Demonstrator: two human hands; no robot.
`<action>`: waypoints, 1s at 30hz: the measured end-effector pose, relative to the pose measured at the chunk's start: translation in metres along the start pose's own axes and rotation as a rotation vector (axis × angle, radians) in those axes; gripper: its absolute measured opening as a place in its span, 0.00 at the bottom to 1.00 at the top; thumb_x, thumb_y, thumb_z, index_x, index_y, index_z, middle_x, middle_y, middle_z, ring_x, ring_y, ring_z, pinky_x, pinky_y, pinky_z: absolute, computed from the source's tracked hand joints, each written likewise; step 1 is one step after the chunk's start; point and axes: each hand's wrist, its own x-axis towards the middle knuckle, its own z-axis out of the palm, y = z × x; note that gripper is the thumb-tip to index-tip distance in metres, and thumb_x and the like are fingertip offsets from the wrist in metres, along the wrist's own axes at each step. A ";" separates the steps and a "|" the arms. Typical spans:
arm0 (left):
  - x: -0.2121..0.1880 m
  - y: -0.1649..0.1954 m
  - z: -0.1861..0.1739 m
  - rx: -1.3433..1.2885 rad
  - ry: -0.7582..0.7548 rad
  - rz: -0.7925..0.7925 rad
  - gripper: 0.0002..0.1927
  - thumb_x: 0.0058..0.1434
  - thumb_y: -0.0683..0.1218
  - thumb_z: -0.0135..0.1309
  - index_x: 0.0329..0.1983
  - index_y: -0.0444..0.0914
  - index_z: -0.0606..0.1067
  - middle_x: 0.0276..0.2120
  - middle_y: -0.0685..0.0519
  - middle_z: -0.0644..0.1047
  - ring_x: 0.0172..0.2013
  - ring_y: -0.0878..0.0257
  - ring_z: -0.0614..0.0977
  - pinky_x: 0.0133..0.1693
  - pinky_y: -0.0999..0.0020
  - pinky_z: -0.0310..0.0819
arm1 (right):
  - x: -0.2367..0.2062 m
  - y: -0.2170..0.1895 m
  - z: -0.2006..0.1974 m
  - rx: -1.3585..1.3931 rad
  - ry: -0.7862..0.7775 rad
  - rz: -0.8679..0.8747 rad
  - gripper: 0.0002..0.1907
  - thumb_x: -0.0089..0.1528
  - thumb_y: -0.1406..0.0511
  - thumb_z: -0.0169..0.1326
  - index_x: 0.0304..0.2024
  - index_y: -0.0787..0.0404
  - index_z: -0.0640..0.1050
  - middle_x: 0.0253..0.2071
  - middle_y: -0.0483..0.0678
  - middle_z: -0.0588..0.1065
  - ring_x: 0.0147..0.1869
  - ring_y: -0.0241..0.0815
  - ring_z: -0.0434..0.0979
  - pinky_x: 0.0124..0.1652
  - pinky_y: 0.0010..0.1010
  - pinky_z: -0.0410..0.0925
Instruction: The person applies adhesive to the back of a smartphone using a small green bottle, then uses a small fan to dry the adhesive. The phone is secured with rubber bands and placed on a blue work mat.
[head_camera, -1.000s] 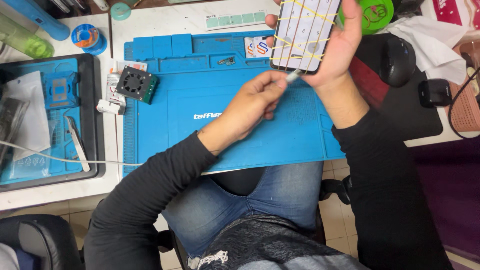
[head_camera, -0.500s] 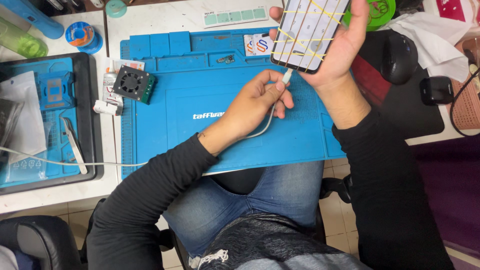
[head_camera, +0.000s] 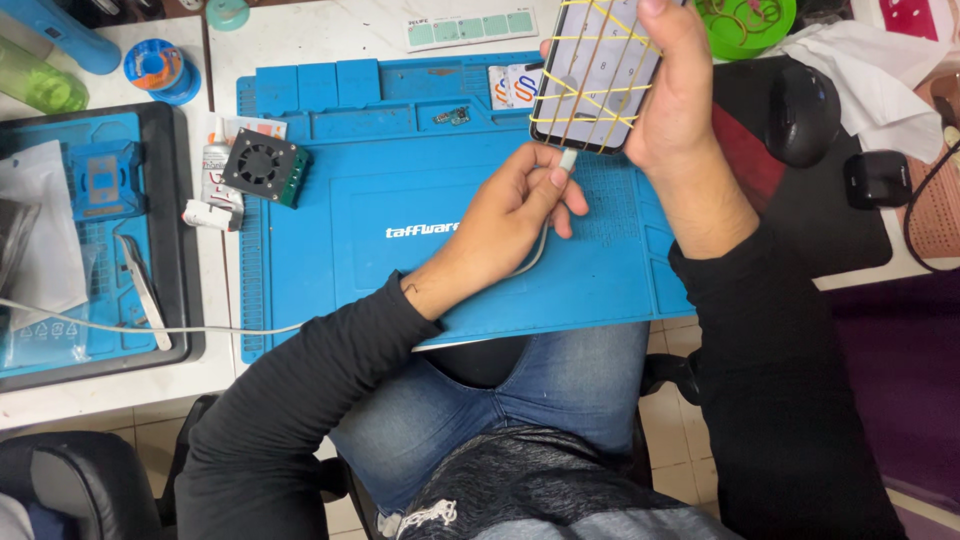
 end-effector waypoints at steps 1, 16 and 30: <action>0.001 0.001 0.000 -0.013 -0.004 -0.009 0.10 0.78 0.46 0.41 0.52 0.34 0.67 0.37 0.50 0.79 0.31 0.67 0.77 0.38 0.73 0.74 | -0.001 0.004 0.001 0.039 0.042 -0.024 0.17 0.75 0.58 0.44 0.56 0.65 0.70 0.50 0.57 0.78 0.52 0.52 0.83 0.51 0.42 0.78; 0.005 -0.013 -0.007 -0.104 0.041 -0.052 0.11 0.76 0.45 0.44 0.51 0.32 0.68 0.33 0.49 0.78 0.29 0.65 0.78 0.35 0.71 0.74 | 0.005 0.037 0.000 -0.063 0.228 -0.143 0.05 0.77 0.70 0.50 0.55 0.62 0.72 0.47 0.44 0.73 0.51 0.31 0.73 0.56 0.26 0.68; -0.007 0.050 -0.074 -0.545 -0.185 -0.294 0.38 0.70 0.55 0.41 0.79 0.55 0.40 0.72 0.44 0.59 0.63 0.50 0.75 0.49 0.49 0.84 | -0.010 0.029 0.039 -0.028 -0.038 0.051 0.27 0.70 0.68 0.50 0.70 0.64 0.59 0.61 0.50 0.71 0.63 0.38 0.70 0.66 0.31 0.66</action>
